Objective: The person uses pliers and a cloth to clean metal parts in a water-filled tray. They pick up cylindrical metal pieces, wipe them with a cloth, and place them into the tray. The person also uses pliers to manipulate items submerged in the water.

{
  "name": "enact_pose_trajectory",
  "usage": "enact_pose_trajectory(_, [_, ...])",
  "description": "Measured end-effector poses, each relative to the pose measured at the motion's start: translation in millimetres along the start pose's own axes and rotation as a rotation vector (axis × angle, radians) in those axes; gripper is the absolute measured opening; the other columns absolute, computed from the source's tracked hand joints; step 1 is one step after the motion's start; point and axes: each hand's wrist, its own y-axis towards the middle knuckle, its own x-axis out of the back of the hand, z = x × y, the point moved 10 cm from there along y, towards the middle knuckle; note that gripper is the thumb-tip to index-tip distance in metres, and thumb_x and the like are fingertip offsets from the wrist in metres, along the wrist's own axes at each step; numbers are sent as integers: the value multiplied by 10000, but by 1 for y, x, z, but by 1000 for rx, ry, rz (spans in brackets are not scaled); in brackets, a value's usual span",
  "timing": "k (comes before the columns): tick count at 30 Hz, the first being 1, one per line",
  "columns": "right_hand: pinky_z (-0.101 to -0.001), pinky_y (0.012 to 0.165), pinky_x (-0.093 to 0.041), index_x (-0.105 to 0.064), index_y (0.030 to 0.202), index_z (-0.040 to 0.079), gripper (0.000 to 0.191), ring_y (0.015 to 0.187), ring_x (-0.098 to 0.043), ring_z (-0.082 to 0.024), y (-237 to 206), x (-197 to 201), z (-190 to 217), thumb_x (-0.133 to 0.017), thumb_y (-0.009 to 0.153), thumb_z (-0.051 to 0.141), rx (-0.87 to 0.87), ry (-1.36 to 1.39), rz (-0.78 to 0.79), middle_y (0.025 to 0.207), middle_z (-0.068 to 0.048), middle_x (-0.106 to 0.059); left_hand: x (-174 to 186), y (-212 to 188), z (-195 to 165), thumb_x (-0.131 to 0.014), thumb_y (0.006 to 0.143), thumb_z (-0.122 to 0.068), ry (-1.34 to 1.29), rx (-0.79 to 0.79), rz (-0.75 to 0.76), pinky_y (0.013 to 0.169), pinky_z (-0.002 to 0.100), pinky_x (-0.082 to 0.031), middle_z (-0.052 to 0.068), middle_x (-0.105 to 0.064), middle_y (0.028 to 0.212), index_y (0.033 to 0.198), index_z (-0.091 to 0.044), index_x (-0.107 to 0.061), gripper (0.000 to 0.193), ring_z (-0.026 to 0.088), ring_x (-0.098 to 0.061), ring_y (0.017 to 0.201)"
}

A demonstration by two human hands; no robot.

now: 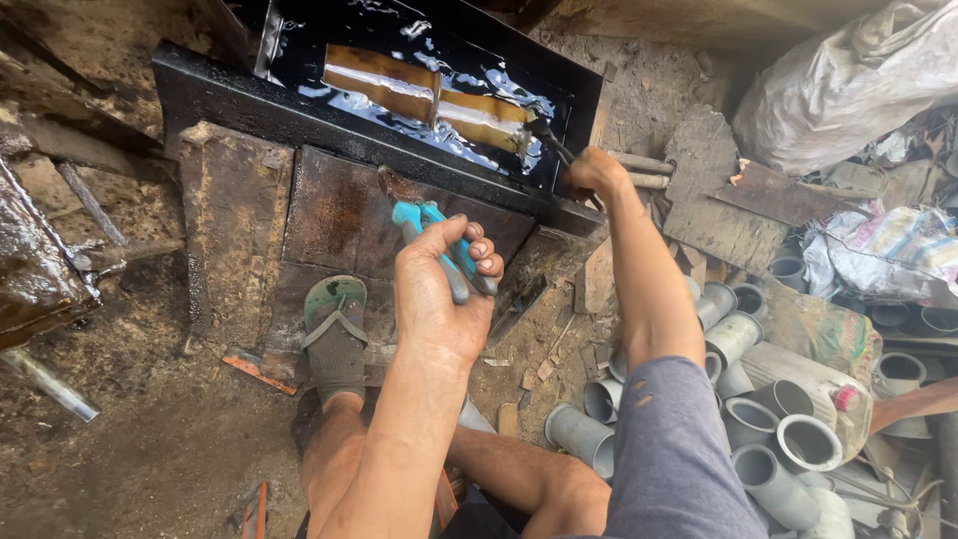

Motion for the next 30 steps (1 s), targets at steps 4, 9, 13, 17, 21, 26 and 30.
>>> enact_pose_trajectory(4, [-326, 408, -438, -735, 984, -37, 185, 473, -533, -157, -44, 6, 1, -566, 921, -79, -15, 424, 67, 697, -92, -598, -1, -1, 4, -609, 876, -16, 13, 9, 9, 556, 285, -435, 80, -554, 810, 946, -69, -485, 152, 152, -518, 664])
enact_pose_trajectory(9, [-269, 417, -380, -730, 1013, 8, 216, 504, -501, -106, -104, 25, 14, -533, 930, -27, 13, 501, 23, 684, -44, -597, 4, -3, 9, -611, 880, -20, 4, 31, -1, 557, 285, -437, 87, -553, 810, 939, -53, -484, 144, 155, -520, 668])
enact_pose_trajectory(13, [-255, 431, -379, -717, 1007, -10, 192, 503, -473, -82, -147, 45, 23, -550, 915, -32, 86, 564, -5, 669, -15, -576, 4, -6, 6, -608, 885, -18, -11, 30, 20, 562, 284, -439, 87, -555, 816, 937, -49, -491, 132, 151, -519, 673])
enact_pose_trajectory(17, [-255, 424, -361, -725, 1008, -9, 207, 490, -456, -90, -172, 66, 34, -548, 901, -27, 105, 559, -89, 646, -25, -557, 5, -8, 1, -604, 880, -20, 4, 12, 2, 554, 285, -437, 84, -558, 813, 937, -57, -498, 126, 155, -518, 664])
enact_pose_trajectory(21, [-255, 409, -340, -712, 1018, -21, 228, 492, -456, -88, -174, 78, 54, -546, 863, -43, 137, 615, -99, 660, -21, -595, 5, -9, 1, -609, 880, -17, -14, 9, 3, 553, 288, -438, 86, -559, 812, 934, -54, -494, 132, 160, -521, 663])
enact_pose_trajectory(26, [-307, 448, -352, -744, 1027, -21, 263, 514, -475, -116, -137, 65, 102, -565, 837, -48, 334, 551, -188, 688, -46, -624, 3, -7, 2, -612, 877, -21, -26, 9, 27, 545, 286, -440, 85, -557, 804, 927, -51, -501, 125, 159, -521, 658])
enact_pose_trajectory(30, [-377, 548, -475, -768, 1033, 5, 290, 560, -610, -182, -104, 46, 143, -539, 857, -20, 535, 296, -462, 707, -146, -684, 6, -6, 2, -611, 872, -16, -7, 18, -16, 541, 283, -436, 78, -554, 802, 922, -61, -501, 129, 154, -519, 656])
